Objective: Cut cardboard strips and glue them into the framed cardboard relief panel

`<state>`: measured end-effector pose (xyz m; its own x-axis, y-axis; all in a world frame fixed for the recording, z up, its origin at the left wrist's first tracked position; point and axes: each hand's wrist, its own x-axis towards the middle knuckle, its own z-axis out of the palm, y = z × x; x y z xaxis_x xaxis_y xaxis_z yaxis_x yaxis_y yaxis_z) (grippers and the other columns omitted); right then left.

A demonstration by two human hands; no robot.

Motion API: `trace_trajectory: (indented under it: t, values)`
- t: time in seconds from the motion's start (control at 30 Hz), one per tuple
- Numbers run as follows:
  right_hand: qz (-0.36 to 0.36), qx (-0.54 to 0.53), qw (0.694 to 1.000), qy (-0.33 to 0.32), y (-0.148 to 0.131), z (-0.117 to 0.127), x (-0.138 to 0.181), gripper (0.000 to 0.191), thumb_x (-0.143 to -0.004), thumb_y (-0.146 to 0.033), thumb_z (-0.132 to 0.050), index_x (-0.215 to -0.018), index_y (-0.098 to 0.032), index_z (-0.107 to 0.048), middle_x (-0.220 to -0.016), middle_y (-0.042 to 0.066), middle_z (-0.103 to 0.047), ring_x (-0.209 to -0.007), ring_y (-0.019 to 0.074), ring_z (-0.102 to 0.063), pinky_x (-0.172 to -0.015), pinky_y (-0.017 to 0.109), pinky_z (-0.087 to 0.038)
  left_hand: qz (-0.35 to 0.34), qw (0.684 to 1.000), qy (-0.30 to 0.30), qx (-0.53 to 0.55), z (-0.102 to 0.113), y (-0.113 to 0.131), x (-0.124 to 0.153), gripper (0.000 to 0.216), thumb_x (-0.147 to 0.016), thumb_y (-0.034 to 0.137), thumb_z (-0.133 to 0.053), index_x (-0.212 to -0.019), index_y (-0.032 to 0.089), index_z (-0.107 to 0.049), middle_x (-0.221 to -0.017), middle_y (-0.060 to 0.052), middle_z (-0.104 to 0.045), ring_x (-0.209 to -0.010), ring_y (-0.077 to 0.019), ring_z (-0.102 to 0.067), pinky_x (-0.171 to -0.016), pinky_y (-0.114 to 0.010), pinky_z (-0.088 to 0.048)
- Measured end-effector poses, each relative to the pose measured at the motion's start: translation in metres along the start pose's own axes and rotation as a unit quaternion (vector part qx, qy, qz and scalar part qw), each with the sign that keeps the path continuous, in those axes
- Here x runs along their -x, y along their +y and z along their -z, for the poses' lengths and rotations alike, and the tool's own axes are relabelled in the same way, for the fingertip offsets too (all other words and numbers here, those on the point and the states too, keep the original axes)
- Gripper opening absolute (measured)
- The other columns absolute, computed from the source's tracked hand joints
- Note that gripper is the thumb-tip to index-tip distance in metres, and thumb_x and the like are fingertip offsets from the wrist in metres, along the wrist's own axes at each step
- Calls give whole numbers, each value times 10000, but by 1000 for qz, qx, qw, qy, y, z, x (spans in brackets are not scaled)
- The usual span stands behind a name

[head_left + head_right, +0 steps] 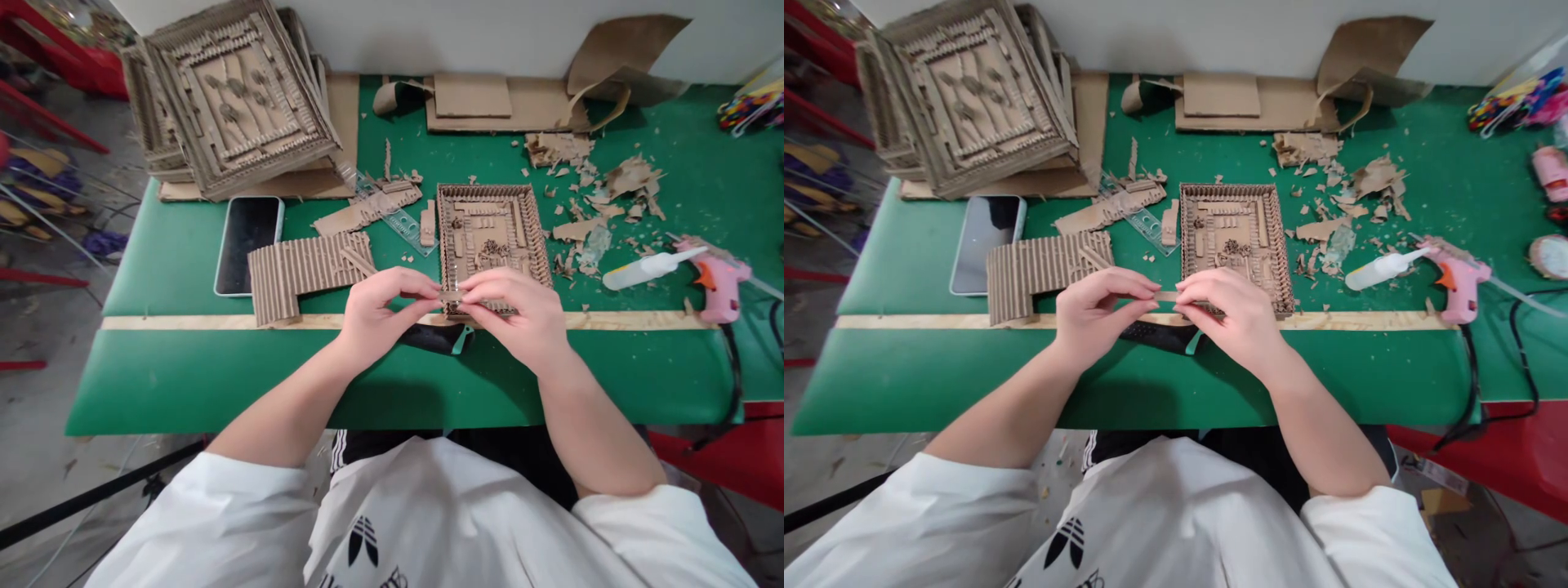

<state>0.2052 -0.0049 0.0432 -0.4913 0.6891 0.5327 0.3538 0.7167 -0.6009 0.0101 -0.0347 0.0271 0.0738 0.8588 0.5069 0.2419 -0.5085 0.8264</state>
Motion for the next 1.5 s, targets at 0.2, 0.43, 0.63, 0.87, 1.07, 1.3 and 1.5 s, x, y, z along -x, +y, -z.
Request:
trace_trajectory:
  t: [0.2, 0.43, 0.63, 0.87, 1.07, 1.3, 1.5]
  values:
    - [-29, 26, 999, -21, -4, -10, 1, 211, -819, -229, -619, -1024, -203, -663, -955, 0, -689, -871, 63, -651, -785, 166, -536, -25, 999, 15, -41, -6, 1, 4, 90, -769, 174, -704, -838, 166, -647, -792, -16, -701, -732, -108, -669, -642, -182, -555]
    - [-22, 40, 999, 3, -2, -11, 2, 152, -824, -216, -613, -945, -193, -702, -868, -10, -699, -812, 54, -653, -762, 153, -531, 8, 997, 3, -70, -5, 2, 5, 200, -774, 248, -710, -950, 165, -665, -876, -29, -730, -788, -131, -695, -703, -200, -571]
    - [-21, 55, 998, 11, -3, -8, 0, 133, -812, -232, -631, -908, -182, -708, -846, -7, -700, -786, 52, -656, -748, 148, -524, -27, 991, -5, -132, -1, 4, 2, 94, -770, 168, -705, -864, 161, -703, -831, -10, -749, -737, -103, -698, -700, -160, -558]
    - [-5, 61, 998, 13, -4, -8, -1, 109, -813, -222, -627, -872, -171, -703, -815, -6, -697, -751, 46, -648, -724, 144, -512, -77, 985, 13, -157, -1, 4, 2, 47, -769, 182, -709, -815, 174, -713, -778, -3, -751, -687, -99, -698, -684, -160, -556]
    - [-13, 63, 998, 16, -4, -9, 0, 96, -809, -222, -633, -844, -170, -706, -792, -14, -699, -725, 37, -647, -703, 126, -499, -79, 982, 21, -171, -2, 6, 2, 12, -767, 175, -710, -777, 173, -715, -759, 6, -750, -665, -93, -697, -663, -146, -547]
    - [-104, 65, 993, 3, -3, -4, 1, 130, -818, -302, -622, -810, -225, -726, -761, -29, -695, -681, 56, -638, -663, 146, -500, -14, 986, 17, -164, -1, 9, 2, 46, -784, 193, -696, -816, 201, -728, -792, 25, -753, -683, -98, -699, -669, -157, -548]
    - [-197, 17, 980, -8, -2, -2, 0, 159, -812, -328, -621, -779, -215, -727, -765, -19, -693, -669, 58, -630, -651, 147, -513, 61, 987, 45, -145, -1, 7, 2, 77, -798, 225, -681, -854, 204, -729, -780, 31, -750, -677, -111, -702, -665, -182, -562]
